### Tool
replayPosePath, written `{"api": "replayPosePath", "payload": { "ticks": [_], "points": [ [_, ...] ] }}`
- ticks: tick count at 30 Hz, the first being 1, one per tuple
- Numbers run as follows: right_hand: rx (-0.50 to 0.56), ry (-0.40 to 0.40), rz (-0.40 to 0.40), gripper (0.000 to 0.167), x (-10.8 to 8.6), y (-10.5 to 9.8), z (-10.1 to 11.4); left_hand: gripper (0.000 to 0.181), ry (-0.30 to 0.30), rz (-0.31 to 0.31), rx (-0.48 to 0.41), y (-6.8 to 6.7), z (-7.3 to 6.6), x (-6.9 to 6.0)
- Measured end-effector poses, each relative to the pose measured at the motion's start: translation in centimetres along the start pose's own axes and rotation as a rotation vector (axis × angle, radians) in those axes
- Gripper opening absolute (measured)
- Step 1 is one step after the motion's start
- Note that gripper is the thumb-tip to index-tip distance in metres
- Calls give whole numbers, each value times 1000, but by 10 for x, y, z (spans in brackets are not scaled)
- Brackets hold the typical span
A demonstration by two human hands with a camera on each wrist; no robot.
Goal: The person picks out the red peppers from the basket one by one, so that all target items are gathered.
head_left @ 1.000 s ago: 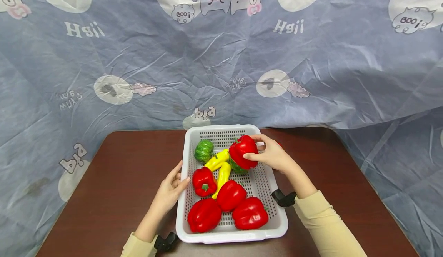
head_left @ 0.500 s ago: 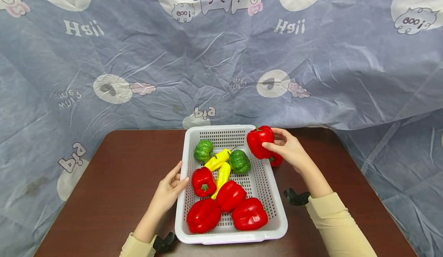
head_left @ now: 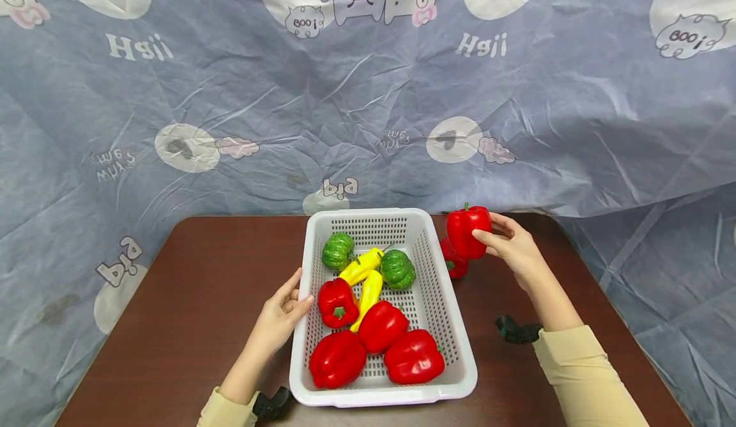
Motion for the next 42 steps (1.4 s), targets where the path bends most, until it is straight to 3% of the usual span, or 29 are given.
{"api": "replayPosePath", "payload": {
  "ticks": [8,20,32,42],
  "points": [
    [18,18,-96,81,5,-27,-18,68,3,2,6,0,-1,-1],
    [-34,126,-181,89,15,-49,-52,69,3,16,6,-1,-2,-1],
    [-66,200,-192,91,24,-54,-81,68,38,0,24,0,-3,0],
    [-82,253,-181,92,25,-48,-92,68,0,3,1,0,0,-1]
  ]
}}
Point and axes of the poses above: each hand's wrist, its own x-axis towards the middle knuckle, its own y-axis out of the palm, z = x × y, the point moved 3 cm from there along x, towards the middle knuckle, and after that the axes turned 13 degrees about x, right-handed, at the moved point
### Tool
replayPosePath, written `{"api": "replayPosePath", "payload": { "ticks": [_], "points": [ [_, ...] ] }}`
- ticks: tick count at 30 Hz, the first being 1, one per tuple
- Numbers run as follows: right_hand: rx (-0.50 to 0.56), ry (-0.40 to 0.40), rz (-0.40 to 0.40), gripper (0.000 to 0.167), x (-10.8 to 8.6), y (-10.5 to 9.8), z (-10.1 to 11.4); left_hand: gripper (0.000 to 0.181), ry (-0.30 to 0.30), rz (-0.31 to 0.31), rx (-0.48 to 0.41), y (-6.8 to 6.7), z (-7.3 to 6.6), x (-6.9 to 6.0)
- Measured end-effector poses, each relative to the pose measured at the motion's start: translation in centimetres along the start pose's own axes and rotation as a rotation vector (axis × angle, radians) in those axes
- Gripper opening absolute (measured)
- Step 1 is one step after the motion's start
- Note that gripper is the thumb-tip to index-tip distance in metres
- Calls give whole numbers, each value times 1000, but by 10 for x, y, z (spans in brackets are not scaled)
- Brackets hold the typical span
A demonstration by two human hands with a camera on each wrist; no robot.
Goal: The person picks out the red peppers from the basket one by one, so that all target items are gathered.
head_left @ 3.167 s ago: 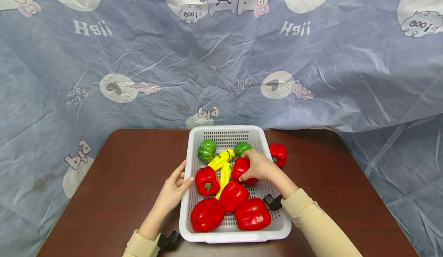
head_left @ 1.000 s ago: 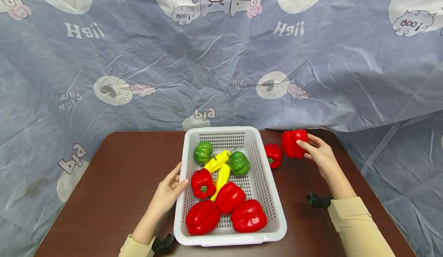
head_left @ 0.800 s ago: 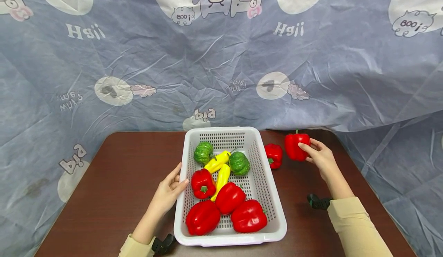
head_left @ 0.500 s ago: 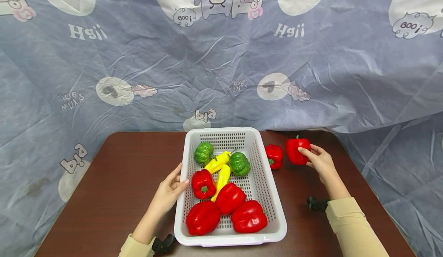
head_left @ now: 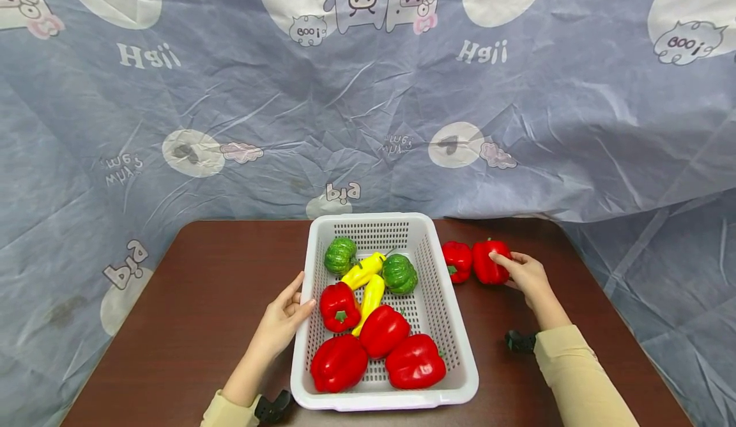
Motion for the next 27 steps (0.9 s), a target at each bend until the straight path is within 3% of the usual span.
{"api": "replayPosePath", "payload": {
  "ticks": [11,27],
  "points": [
    [30,49,-11,99,0,0,-1,68,-5,1,-7,1,-1,-1],
    [-5,88,57,102,2,-2,-5,68,-8,4,-32,0,-1,-1]
  ]
}}
Point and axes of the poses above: each hand's wrist, its own x-axis towards the middle knuckle, its own y-axis out of the palm, z = x × y, the point moved 3 cm from there along x, towards the middle knuckle, and after that the axes turned 13 degrees about x, right-handed, at the moved point
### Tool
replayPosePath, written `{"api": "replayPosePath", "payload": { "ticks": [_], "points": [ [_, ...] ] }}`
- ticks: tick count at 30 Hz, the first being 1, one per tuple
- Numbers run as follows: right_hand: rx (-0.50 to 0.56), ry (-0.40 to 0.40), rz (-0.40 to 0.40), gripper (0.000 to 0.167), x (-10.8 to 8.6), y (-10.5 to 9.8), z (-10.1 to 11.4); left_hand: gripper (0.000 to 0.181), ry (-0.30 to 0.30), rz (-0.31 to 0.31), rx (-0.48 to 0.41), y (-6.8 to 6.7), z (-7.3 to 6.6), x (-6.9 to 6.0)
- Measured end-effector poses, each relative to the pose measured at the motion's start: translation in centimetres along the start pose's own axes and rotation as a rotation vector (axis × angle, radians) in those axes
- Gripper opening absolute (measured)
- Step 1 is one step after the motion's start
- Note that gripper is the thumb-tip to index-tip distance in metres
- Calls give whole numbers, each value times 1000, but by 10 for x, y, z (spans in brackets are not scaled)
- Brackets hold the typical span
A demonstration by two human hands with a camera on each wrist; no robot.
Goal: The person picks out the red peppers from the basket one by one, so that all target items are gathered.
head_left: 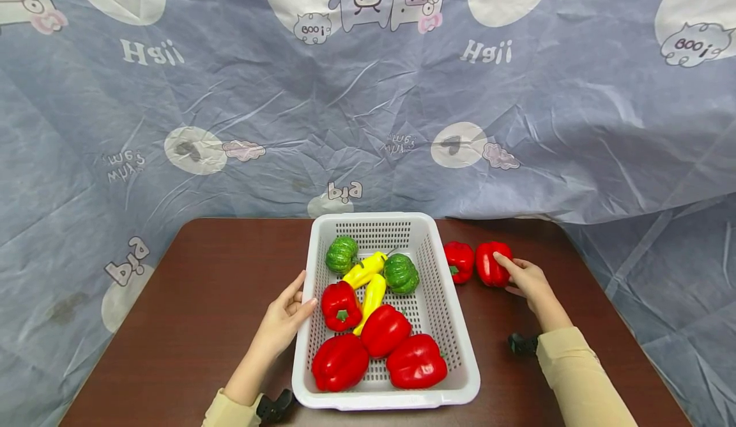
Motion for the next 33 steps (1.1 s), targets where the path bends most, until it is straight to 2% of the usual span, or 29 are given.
{"api": "replayPosePath", "payload": {
  "ticks": [10,23,26,33],
  "points": [
    [-40,19,-24,103,1,-3,-3,68,4,-4,11,0,0,0],
    [-21,10,-44,103,-4,-12,-2,68,11,-4,18,0,1,0],
    [-18,-14,-79,101,-5,-16,0,68,12,-1,15,0,1,0],
    [-77,-110,-245,94,-10,-26,11,69,17,10,6,0,1,0]
  ]
}}
Point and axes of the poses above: each hand's wrist, its own x-axis towards the middle knuckle, its own y-axis out of the palm, z = x × y, the point moved 3 cm from there along x, towards the middle knuckle, and after that the axes turned 13 degrees about x, right-handed, at the moved point
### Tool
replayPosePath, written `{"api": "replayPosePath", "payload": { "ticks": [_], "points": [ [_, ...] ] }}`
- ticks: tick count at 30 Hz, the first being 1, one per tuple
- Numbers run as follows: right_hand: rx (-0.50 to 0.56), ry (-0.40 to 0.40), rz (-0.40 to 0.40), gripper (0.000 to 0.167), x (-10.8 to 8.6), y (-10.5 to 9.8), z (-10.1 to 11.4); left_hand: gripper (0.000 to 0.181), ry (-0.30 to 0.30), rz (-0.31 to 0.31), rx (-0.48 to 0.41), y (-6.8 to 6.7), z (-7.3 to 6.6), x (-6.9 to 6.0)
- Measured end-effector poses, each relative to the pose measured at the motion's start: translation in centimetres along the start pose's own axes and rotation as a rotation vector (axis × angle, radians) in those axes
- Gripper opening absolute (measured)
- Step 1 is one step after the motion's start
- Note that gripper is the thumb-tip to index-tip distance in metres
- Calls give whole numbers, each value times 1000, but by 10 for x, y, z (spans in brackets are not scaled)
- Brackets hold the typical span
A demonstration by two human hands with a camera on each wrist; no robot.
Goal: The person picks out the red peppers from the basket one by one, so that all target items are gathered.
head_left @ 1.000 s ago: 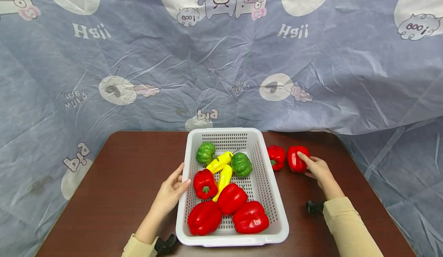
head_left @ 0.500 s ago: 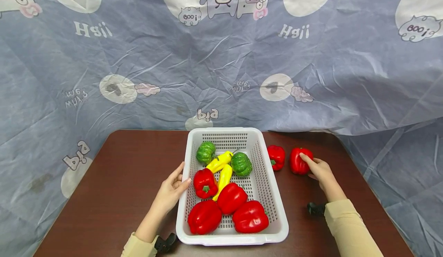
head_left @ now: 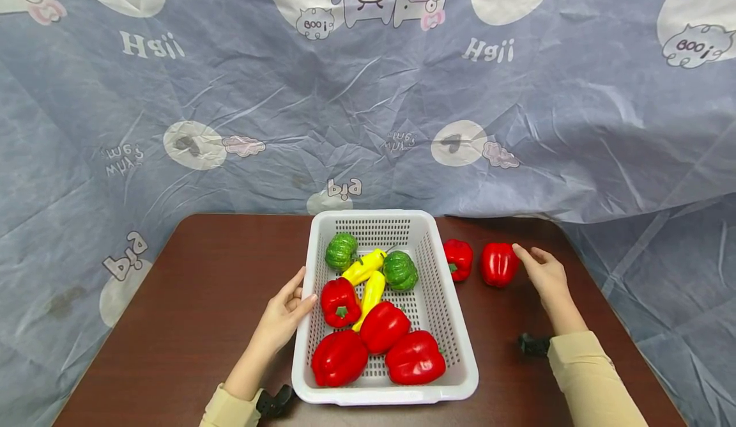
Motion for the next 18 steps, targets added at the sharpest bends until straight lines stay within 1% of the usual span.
{"api": "replayPosePath", "payload": {
  "ticks": [4,8,14,18],
  "points": [
    [47,-30,-22,90,-6,-1,12,69,0,4,-8,0,0,0],
    [96,-98,-11,87,-15,2,30,69,-3,4,-11,0,0,0],
    [120,-201,28,82,-31,8,60,69,-6,-3,-9,0,0,0],
    [151,-267,83,78,-42,15,77,68,-6,-4,-3,0,1,0]
  ]
}}
Point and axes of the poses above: each hand's wrist, its own x-axis towards the middle knuckle, its own y-axis out of the palm, z = x × y, the point moved 3 cm from there along x, towards the middle knuckle, and after that the axes turned 13 degrees about x, right-handed, at the moved point
